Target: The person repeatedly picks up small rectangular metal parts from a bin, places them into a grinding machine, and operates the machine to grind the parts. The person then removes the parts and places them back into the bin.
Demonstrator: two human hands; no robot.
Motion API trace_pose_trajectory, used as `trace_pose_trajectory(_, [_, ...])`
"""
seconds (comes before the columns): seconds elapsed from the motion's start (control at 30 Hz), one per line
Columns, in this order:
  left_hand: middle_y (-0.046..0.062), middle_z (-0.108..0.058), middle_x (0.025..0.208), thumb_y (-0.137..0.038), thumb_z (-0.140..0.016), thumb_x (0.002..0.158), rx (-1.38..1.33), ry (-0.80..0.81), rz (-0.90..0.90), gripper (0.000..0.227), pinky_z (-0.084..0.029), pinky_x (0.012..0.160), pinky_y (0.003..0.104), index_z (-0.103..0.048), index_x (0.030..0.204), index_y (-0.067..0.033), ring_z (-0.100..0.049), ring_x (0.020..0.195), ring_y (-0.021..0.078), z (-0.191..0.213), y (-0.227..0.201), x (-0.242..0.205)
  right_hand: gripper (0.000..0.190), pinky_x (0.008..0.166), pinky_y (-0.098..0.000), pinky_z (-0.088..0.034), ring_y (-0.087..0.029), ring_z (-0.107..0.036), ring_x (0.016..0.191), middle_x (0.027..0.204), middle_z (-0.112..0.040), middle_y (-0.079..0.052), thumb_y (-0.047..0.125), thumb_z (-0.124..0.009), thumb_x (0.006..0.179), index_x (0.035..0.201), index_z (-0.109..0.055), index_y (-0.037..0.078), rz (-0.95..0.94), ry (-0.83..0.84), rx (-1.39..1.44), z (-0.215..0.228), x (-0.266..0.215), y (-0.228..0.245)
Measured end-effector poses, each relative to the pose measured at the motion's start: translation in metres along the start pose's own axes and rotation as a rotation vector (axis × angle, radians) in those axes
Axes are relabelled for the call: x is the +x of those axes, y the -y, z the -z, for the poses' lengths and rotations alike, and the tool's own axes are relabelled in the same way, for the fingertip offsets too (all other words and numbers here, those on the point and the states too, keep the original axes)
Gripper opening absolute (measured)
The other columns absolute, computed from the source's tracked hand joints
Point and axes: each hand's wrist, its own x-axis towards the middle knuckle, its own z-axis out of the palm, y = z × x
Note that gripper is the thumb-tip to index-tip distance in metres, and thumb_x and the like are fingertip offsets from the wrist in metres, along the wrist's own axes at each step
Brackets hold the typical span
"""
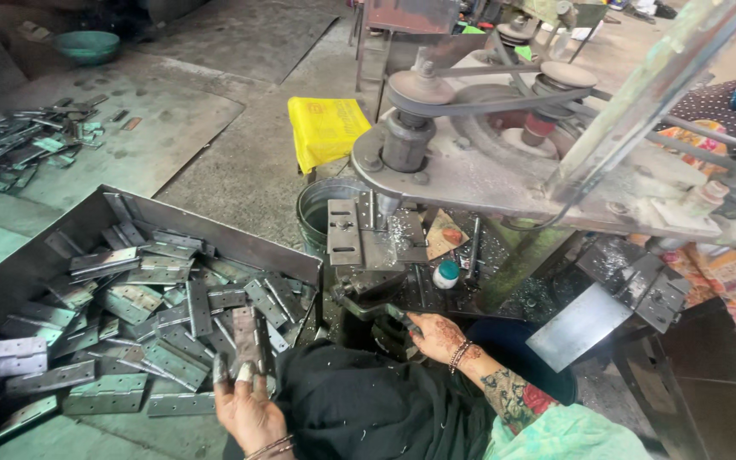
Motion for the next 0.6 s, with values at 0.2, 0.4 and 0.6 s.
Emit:
trace_pose_trajectory(0.2, [0.009,-0.063,0.125,0.009,-0.051,0.098,-0.003,0.036,-0.013,0.053,-0.057,0.086,0.03,-0.052,0.149,-0.0049,-0.065,0.103,0.0161,-0.02,0.0,-0.005,0.052,0.102,-0.0417,-0.051,-0.034,-0.063,0.119,0.129,-0.066,-0.018,0.021,-0.062,0.09,0.138,-0.057,0.002,-0.057,0.085,-0.027,0.004,0.004,0.007])
trace_pose_trajectory(0.4, [0.007,-0.061,0.127,0.012,-0.053,0.097,0.042,0.058,-0.025,0.055,-0.056,0.088,0.031,-0.053,0.149,-0.0056,-0.064,0.105,0.0161,-0.017,0.004,-0.001,0.047,0.096,-0.0438,-0.053,-0.036,-0.066,0.112,0.118,-0.07,-0.019,0.021,-0.062,0.087,0.131,-0.062,0.002,-0.021,0.017,-0.022,0.007,0.002,0.015])
trace_pose_trajectory(0.6, [0.008,-0.062,0.132,0.011,-0.054,0.096,0.085,0.087,-0.059,0.056,-0.059,0.092,0.033,-0.053,0.149,-0.0065,-0.065,0.116,0.022,0.002,0.014,0.021,0.038,0.087,-0.0467,-0.055,-0.038,-0.068,0.098,0.101,-0.071,-0.018,0.022,-0.061,0.09,0.12,-0.063,-0.001,0.025,-0.038,-0.01,0.009,-0.001,0.022])
